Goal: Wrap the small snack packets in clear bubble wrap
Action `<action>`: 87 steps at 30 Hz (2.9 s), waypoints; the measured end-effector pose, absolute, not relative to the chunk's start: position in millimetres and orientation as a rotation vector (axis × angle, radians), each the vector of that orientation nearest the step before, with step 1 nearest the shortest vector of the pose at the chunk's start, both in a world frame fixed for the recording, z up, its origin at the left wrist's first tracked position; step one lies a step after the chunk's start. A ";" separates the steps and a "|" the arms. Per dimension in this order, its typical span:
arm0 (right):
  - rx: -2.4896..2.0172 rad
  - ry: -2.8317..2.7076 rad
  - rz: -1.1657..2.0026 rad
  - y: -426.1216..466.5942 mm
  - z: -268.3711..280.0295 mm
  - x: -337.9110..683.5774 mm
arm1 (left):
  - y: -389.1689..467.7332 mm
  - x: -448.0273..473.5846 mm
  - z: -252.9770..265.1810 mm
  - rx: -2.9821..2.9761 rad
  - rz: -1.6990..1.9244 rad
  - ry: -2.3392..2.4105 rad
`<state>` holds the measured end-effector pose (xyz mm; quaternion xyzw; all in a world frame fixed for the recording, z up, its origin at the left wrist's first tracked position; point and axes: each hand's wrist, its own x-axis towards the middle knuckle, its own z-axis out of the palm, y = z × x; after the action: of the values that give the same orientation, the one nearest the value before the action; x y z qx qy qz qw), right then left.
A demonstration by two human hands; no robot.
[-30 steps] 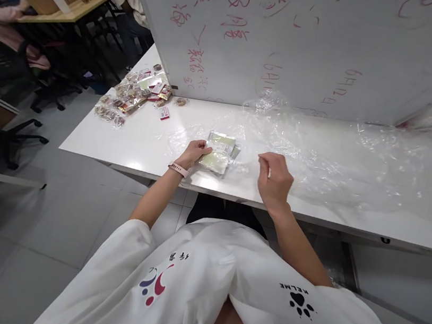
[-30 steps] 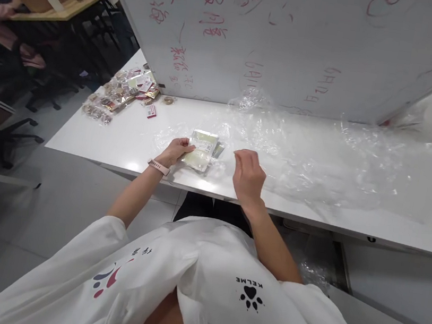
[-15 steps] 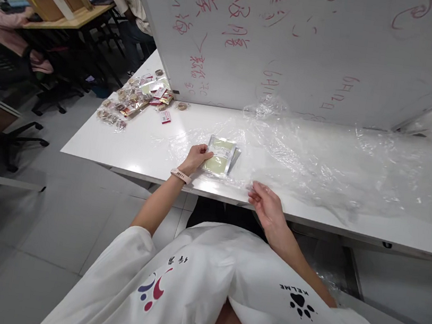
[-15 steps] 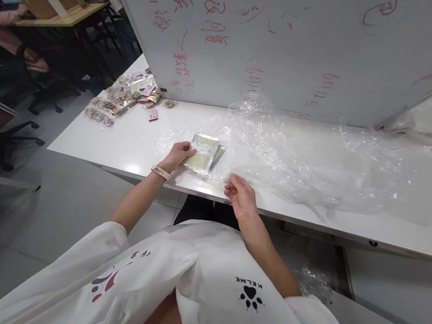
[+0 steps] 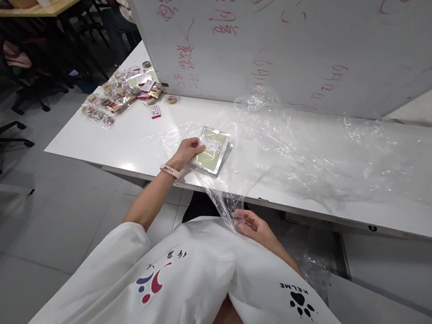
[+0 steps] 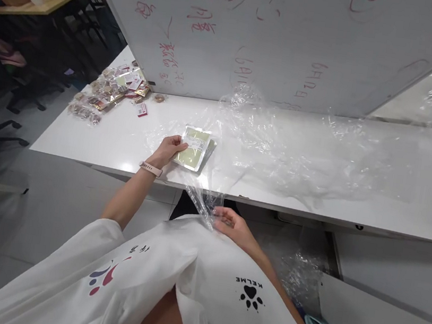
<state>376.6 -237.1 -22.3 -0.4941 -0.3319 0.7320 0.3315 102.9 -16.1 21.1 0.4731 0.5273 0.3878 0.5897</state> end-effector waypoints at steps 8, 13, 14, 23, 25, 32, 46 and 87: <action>-1.059 -0.263 1.908 -213.4 -35.3 356.2 | -41.5 136.9 44.8 1.410 0.463 0.877; -1.044 -0.251 1.820 -219.4 -29.8 356.8 | -32.0 148.2 26.8 1.725 0.375 1.060; -1.055 -0.283 1.789 -221.1 -29.3 358.4 | -30.5 147.2 26.0 1.770 0.351 1.079; -1.036 -1.036 1.491 -200.5 -9.3 352.2 | -46.8 153.2 19.5 2.302 0.448 1.126; -1.031 -1.250 1.366 -185.1 3.2 350.7 | -48.4 152.4 12.3 2.275 0.490 1.052; -1.155 -2.200 0.634 -143.1 19.6 348.0 | -48.7 144.9 -2.4 2.016 0.716 0.925; -1.398 -2.478 0.117 -135.3 -3.2 339.7 | -154.5 127.7 32.7 2.029 0.787 1.740; -1.262 -2.557 0.247 -49.2 -4.3 331.7 | -47.0 104.3 24.6 1.928 1.071 1.956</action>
<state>331.7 -49.2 -4.3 -0.4366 -0.8847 0.0854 0.1390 104.3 -47.0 24.6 0.6511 0.6603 0.3616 0.0966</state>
